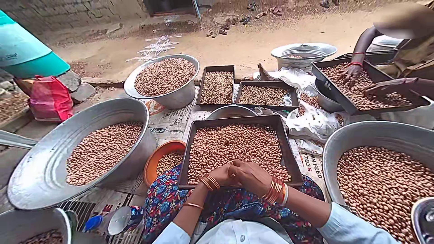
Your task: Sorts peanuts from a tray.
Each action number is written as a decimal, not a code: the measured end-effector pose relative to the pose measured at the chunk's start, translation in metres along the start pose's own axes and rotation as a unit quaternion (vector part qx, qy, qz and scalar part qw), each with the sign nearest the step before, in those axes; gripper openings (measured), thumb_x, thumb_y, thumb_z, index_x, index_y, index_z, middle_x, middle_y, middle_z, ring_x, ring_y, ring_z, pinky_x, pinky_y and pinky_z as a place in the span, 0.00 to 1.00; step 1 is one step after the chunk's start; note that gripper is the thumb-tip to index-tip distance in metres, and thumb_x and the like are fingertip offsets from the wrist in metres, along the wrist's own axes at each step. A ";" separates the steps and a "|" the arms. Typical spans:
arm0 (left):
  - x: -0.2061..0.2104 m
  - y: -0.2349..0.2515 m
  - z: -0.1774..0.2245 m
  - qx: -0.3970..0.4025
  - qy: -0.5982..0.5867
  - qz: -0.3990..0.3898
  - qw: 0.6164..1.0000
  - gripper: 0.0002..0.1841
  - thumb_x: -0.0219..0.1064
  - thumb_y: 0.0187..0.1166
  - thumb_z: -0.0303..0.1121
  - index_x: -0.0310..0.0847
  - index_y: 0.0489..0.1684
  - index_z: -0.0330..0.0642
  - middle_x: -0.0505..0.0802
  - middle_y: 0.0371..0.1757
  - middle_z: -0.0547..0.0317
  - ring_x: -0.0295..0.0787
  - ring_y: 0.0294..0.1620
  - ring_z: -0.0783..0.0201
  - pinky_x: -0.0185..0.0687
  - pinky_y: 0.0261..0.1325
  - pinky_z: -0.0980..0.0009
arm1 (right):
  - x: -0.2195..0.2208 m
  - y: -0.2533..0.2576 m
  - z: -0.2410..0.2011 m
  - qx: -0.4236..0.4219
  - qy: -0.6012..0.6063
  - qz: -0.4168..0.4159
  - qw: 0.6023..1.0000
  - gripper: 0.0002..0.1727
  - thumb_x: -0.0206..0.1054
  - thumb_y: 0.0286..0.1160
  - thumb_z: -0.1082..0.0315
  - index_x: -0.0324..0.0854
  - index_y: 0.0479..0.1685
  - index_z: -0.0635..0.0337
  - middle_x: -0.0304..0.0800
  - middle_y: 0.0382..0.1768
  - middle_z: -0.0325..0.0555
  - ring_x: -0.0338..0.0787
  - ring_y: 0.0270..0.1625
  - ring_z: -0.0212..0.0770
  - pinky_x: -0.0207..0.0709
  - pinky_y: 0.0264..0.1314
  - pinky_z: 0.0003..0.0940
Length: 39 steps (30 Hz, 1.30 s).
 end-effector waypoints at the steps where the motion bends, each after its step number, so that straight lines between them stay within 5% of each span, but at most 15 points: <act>1: 0.003 0.002 0.001 0.002 0.001 -0.012 1.000 0.11 0.72 0.71 0.21 0.84 0.49 0.34 0.89 0.39 0.68 0.84 0.40 0.81 0.82 0.51 0.77 | 0.000 -0.002 -0.004 -0.008 0.000 0.004 1.000 0.10 0.60 0.83 0.72 0.84 0.54 0.65 0.87 0.55 0.62 0.92 0.49 0.61 0.86 0.45 0.56; 4: -0.007 0.002 -0.004 -0.002 -0.028 -0.018 0.999 0.06 0.70 0.71 0.21 0.84 0.40 0.42 0.90 0.32 0.75 0.84 0.33 0.82 0.82 0.42 0.79 | -0.014 -0.008 0.012 -0.011 0.010 0.061 0.998 0.11 0.62 0.81 0.72 0.87 0.54 0.61 0.90 0.58 0.60 0.94 0.51 0.59 0.87 0.46 0.55; 7: -0.063 -0.028 -0.003 -0.036 0.083 0.137 0.986 0.02 0.70 0.74 0.22 0.85 0.35 0.39 0.88 0.28 0.70 0.80 0.27 0.79 0.77 0.34 0.78 | -0.031 -0.014 0.063 0.081 -0.004 0.054 0.995 0.12 0.62 0.82 0.71 0.88 0.56 0.61 0.91 0.56 0.61 0.93 0.53 0.62 0.84 0.51 0.61; 10: -0.131 -0.093 0.011 -0.151 0.293 0.352 0.876 0.07 0.70 0.78 0.26 0.92 0.46 0.38 0.95 0.44 0.46 0.90 0.48 0.49 0.79 0.59 0.46 | -0.045 -0.021 0.116 0.192 -0.023 0.025 0.981 0.14 0.60 0.84 0.69 0.87 0.60 0.61 0.91 0.57 0.62 0.91 0.61 0.62 0.79 0.63 0.62; 13: -0.154 -0.132 0.018 -0.152 0.375 0.467 0.786 0.09 0.69 0.79 0.27 0.92 0.52 0.41 0.93 0.58 0.39 0.85 0.67 0.36 0.66 0.75 0.33 | -0.051 -0.023 0.137 0.252 -0.023 0.009 0.967 0.15 0.60 0.84 0.69 0.88 0.62 0.59 0.91 0.57 0.60 0.89 0.62 0.61 0.78 0.66 0.63; 15: -0.142 -0.126 0.017 -0.145 0.378 0.444 0.800 0.11 0.65 0.85 0.31 0.91 0.58 0.42 0.93 0.58 0.41 0.87 0.66 0.38 0.72 0.72 0.37 | -0.048 -0.021 0.138 0.254 -0.021 0.006 0.967 0.15 0.61 0.84 0.68 0.88 0.61 0.58 0.91 0.56 0.59 0.90 0.62 0.61 0.78 0.65 0.63; 17: -0.114 -0.099 0.007 -0.190 0.374 0.335 0.844 0.16 0.59 0.91 0.37 0.87 0.67 0.44 0.94 0.58 0.41 0.90 0.63 0.40 0.76 0.70 0.38 | -0.042 -0.019 0.135 0.250 -0.020 -0.003 0.968 0.15 0.61 0.85 0.67 0.87 0.62 0.58 0.91 0.58 0.59 0.90 0.63 0.62 0.78 0.64 0.65; 20: -0.053 -0.046 -0.004 -0.274 0.395 0.191 0.856 0.25 0.55 0.93 0.45 0.74 0.82 0.41 0.87 0.72 0.39 0.85 0.73 0.38 0.74 0.75 0.39 | -0.035 -0.019 0.134 0.244 -0.024 -0.010 0.970 0.15 0.60 0.85 0.66 0.87 0.62 0.59 0.92 0.57 0.60 0.90 0.62 0.63 0.78 0.62 0.66; 23: -0.001 -0.001 0.010 -0.202 0.377 0.144 0.892 0.31 0.58 0.91 0.42 0.59 0.91 0.39 0.75 0.83 0.36 0.83 0.73 0.38 0.76 0.76 0.45 | -0.033 -0.020 0.136 0.248 -0.027 -0.017 0.968 0.15 0.60 0.86 0.65 0.87 0.62 0.59 0.92 0.57 0.59 0.90 0.62 0.62 0.78 0.62 0.65; 25: 0.003 0.019 0.028 -0.078 0.316 0.155 0.933 0.27 0.62 0.89 0.39 0.68 0.87 0.45 0.78 0.82 0.42 0.84 0.74 0.46 0.76 0.78 0.50 | -0.034 -0.020 0.138 0.249 -0.028 -0.008 0.968 0.16 0.60 0.85 0.65 0.87 0.62 0.58 0.92 0.56 0.59 0.90 0.61 0.62 0.78 0.61 0.65; 26: -0.005 0.025 0.039 -0.030 0.314 0.188 0.930 0.23 0.63 0.87 0.38 0.75 0.81 0.45 0.83 0.76 0.43 0.88 0.66 0.49 0.81 0.72 0.52 | -0.035 -0.021 0.142 0.251 -0.028 -0.001 0.968 0.15 0.60 0.85 0.65 0.88 0.62 0.58 0.92 0.56 0.59 0.91 0.61 0.62 0.78 0.61 0.66; 28: -0.033 0.029 0.060 0.025 0.366 0.286 0.885 0.16 0.62 0.86 0.34 0.88 0.66 0.46 0.89 0.63 0.44 0.91 0.54 0.49 0.86 0.60 0.52 | -0.037 -0.023 0.149 0.250 -0.030 0.021 0.968 0.15 0.60 0.85 0.64 0.88 0.60 0.57 0.93 0.56 0.57 0.91 0.61 0.61 0.78 0.62 0.65; 30: -0.059 0.033 0.068 0.041 0.420 0.352 0.836 0.13 0.61 0.86 0.31 0.93 0.55 0.46 0.92 0.56 0.42 0.92 0.58 0.44 0.86 0.60 0.47 | -0.040 -0.024 0.156 0.246 -0.026 0.051 0.968 0.15 0.61 0.85 0.64 0.89 0.59 0.57 0.94 0.53 0.57 0.91 0.60 0.61 0.79 0.62 0.64; 35: -0.084 0.060 0.049 -0.029 0.476 0.321 0.818 0.13 0.64 0.86 0.33 0.92 0.60 0.49 0.88 0.67 0.41 0.83 0.72 0.41 0.82 0.68 0.45 | -0.050 -0.024 0.159 0.226 -0.025 0.136 0.964 0.12 0.64 0.83 0.64 0.91 0.54 0.53 0.94 0.49 0.54 0.93 0.54 0.58 0.82 0.54 0.63; 39: -0.081 0.059 0.048 0.007 0.460 0.323 0.827 0.12 0.65 0.84 0.32 0.92 0.58 0.43 0.89 0.63 0.39 0.85 0.69 0.41 0.82 0.69 0.45 | -0.053 -0.032 0.145 0.203 -0.015 0.178 0.963 0.13 0.63 0.84 0.63 0.92 0.55 0.53 0.94 0.47 0.52 0.94 0.49 0.56 0.83 0.51 0.61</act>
Point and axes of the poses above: each hand's wrist, its own y-axis towards the middle knuckle, its own x-axis out of the palm, z = x × y, the point moved 8 cm from there along y, towards the middle knuckle
